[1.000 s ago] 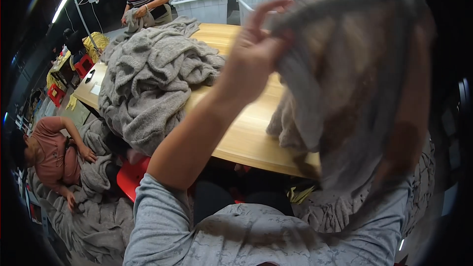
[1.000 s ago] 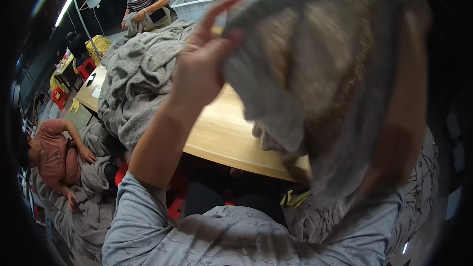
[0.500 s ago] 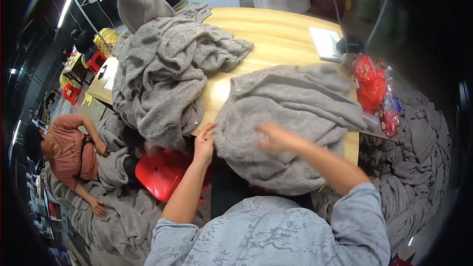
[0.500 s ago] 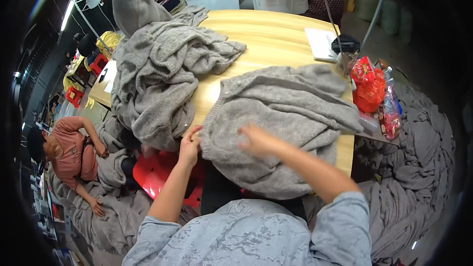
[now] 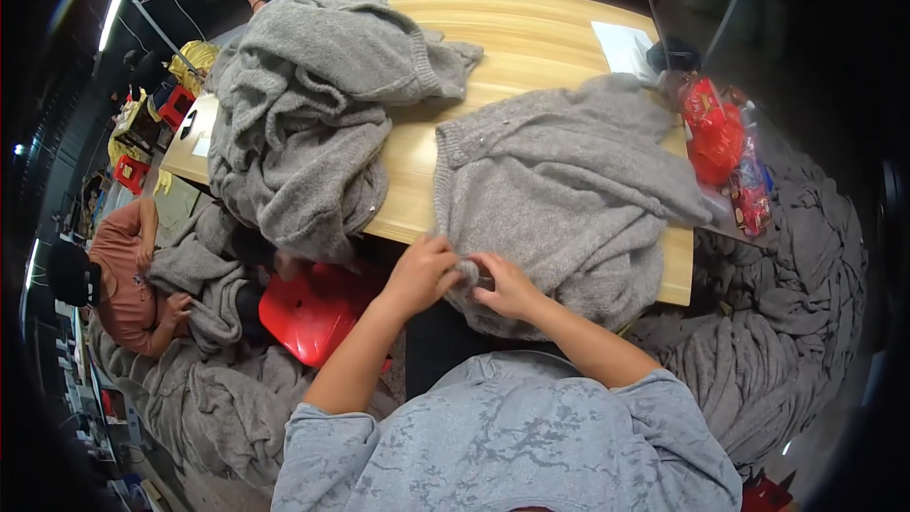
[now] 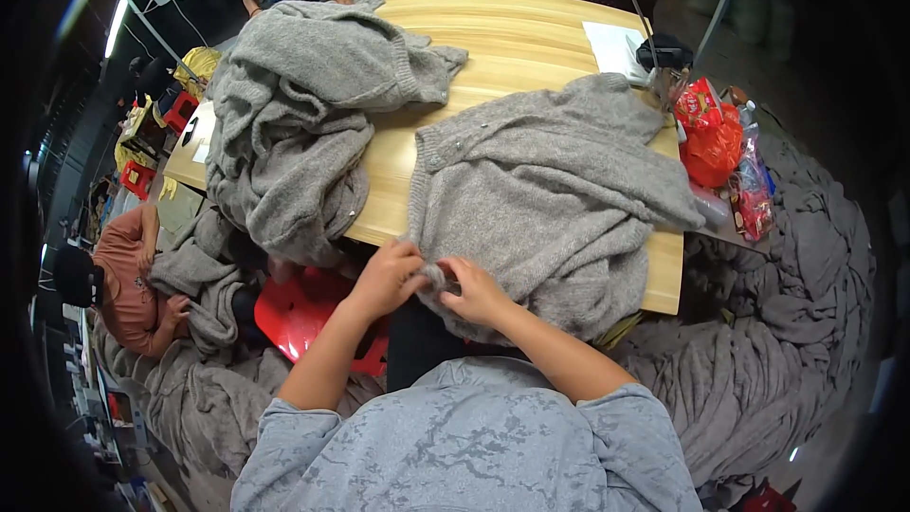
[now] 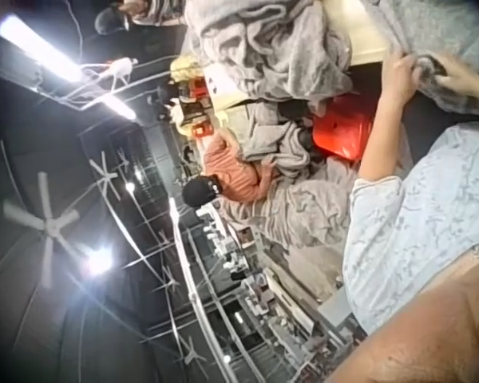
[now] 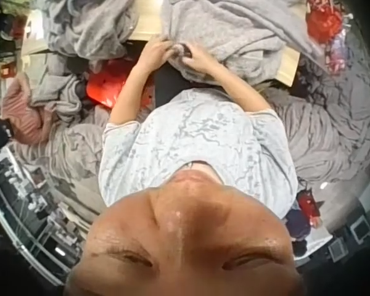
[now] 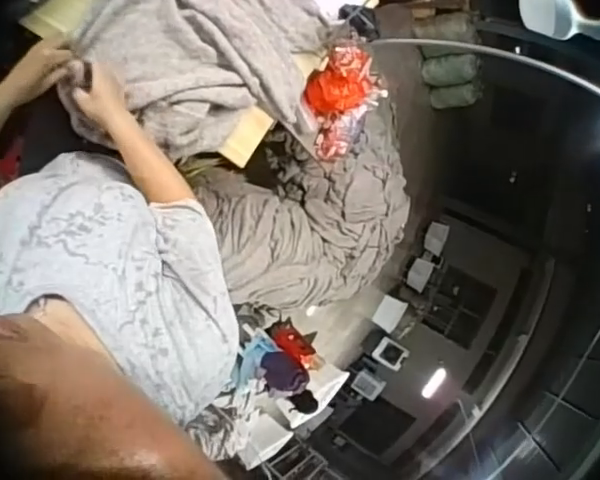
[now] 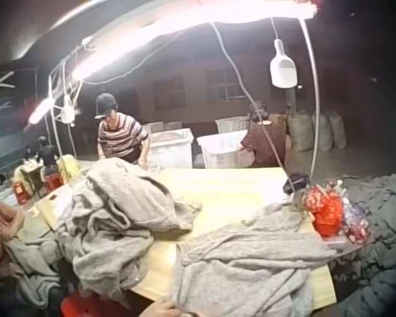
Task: Inspecting knitted grey garments for quality control on a factory production floor.
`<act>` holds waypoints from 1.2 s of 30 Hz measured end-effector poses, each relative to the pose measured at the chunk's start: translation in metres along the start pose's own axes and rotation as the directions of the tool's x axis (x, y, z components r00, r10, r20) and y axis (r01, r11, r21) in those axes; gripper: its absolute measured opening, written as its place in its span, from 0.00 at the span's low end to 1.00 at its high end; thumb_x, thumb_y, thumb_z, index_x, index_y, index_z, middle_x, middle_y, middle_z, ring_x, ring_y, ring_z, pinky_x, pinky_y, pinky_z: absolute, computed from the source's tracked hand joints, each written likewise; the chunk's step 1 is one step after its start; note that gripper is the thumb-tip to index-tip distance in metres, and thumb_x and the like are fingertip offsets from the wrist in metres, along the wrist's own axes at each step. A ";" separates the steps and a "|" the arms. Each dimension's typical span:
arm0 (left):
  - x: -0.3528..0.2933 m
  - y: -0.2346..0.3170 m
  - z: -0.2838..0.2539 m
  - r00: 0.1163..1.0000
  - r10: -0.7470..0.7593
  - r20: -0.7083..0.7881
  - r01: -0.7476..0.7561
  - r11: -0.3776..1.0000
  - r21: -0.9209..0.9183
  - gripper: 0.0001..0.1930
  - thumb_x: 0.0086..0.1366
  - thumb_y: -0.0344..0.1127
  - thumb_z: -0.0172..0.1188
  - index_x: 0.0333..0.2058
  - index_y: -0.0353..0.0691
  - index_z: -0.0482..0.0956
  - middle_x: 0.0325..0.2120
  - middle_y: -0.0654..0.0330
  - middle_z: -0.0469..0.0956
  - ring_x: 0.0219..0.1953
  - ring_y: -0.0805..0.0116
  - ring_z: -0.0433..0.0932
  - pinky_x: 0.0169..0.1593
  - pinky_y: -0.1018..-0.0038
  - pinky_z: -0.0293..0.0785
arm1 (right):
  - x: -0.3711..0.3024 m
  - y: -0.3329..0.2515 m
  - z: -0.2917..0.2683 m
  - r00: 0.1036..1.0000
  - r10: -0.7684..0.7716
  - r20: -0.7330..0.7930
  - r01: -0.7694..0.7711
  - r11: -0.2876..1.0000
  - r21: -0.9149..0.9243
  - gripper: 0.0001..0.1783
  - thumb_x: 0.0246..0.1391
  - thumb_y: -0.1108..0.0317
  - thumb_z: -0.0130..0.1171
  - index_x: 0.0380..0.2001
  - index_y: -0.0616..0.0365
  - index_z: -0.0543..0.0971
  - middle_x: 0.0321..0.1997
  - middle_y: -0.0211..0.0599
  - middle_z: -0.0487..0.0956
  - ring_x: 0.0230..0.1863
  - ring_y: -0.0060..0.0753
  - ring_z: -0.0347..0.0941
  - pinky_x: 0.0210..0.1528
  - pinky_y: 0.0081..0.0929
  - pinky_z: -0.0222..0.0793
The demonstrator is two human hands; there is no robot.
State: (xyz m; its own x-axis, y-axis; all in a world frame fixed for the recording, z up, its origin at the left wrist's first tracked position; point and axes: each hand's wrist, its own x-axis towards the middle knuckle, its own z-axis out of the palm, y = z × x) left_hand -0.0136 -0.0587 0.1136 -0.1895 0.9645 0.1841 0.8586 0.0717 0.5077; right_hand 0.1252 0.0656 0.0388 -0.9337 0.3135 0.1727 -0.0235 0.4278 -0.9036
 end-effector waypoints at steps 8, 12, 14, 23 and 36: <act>-0.011 -0.085 -0.061 0.630 -0.639 -0.440 -0.108 0.489 -0.865 0.12 0.64 0.28 0.44 0.46 0.36 0.69 0.36 0.62 0.75 0.34 0.76 0.74 0.39 0.80 0.70 | -0.045 -0.019 -0.082 0.882 0.310 0.355 -0.225 0.939 -0.260 0.15 0.38 0.61 0.59 0.29 0.60 0.76 0.25 0.45 0.76 0.27 0.38 0.72 0.33 0.32 0.66; -0.022 -0.109 -0.077 0.577 -0.645 -0.502 -0.230 0.461 -0.857 0.10 0.63 0.27 0.46 0.43 0.34 0.70 0.39 0.60 0.75 0.39 0.71 0.74 0.44 0.76 0.70 | -0.126 -0.038 -0.202 0.893 0.450 -0.001 -0.416 0.826 -0.381 0.12 0.36 0.67 0.59 0.27 0.62 0.75 0.19 0.41 0.73 0.22 0.31 0.69 0.26 0.29 0.64; -0.024 -0.115 -0.062 0.608 -0.652 -0.453 -0.181 0.442 -0.879 0.10 0.63 0.27 0.46 0.43 0.34 0.70 0.39 0.59 0.75 0.39 0.71 0.74 0.44 0.76 0.69 | -0.154 -0.065 -0.248 0.822 0.548 -0.154 -0.568 0.808 -0.158 0.07 0.32 0.71 0.54 0.20 0.62 0.73 0.16 0.27 0.70 0.20 0.20 0.64 0.23 0.22 0.60; 0.057 -0.118 0.037 0.789 -0.575 -0.214 0.348 0.706 -0.616 0.10 0.54 0.22 0.48 0.37 0.34 0.69 0.34 0.58 0.74 0.36 0.66 0.74 0.42 0.73 0.69 | -0.096 0.016 -0.332 0.767 0.249 -0.592 -0.521 0.779 -0.348 0.07 0.38 0.71 0.57 0.24 0.63 0.75 0.23 0.34 0.74 0.29 0.27 0.69 0.33 0.22 0.64; 0.151 -0.095 0.064 0.918 -0.339 -0.205 0.387 0.877 0.285 0.24 0.46 0.29 0.60 0.44 0.41 0.67 0.45 0.51 0.66 0.44 0.49 0.70 0.44 0.62 0.69 | 0.025 0.175 -0.338 0.826 0.090 -0.556 -0.512 0.533 -0.673 0.18 0.41 0.76 0.51 0.41 0.61 0.71 0.47 0.51 0.70 0.50 0.49 0.66 0.50 0.37 0.64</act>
State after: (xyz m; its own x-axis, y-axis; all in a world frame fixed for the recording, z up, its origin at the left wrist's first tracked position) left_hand -0.0930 0.0960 0.0398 -0.5625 0.8093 0.1695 0.8152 0.5087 0.2768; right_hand 0.2184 0.4351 0.0181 -0.5748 0.7692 0.2791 0.7060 0.6386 -0.3062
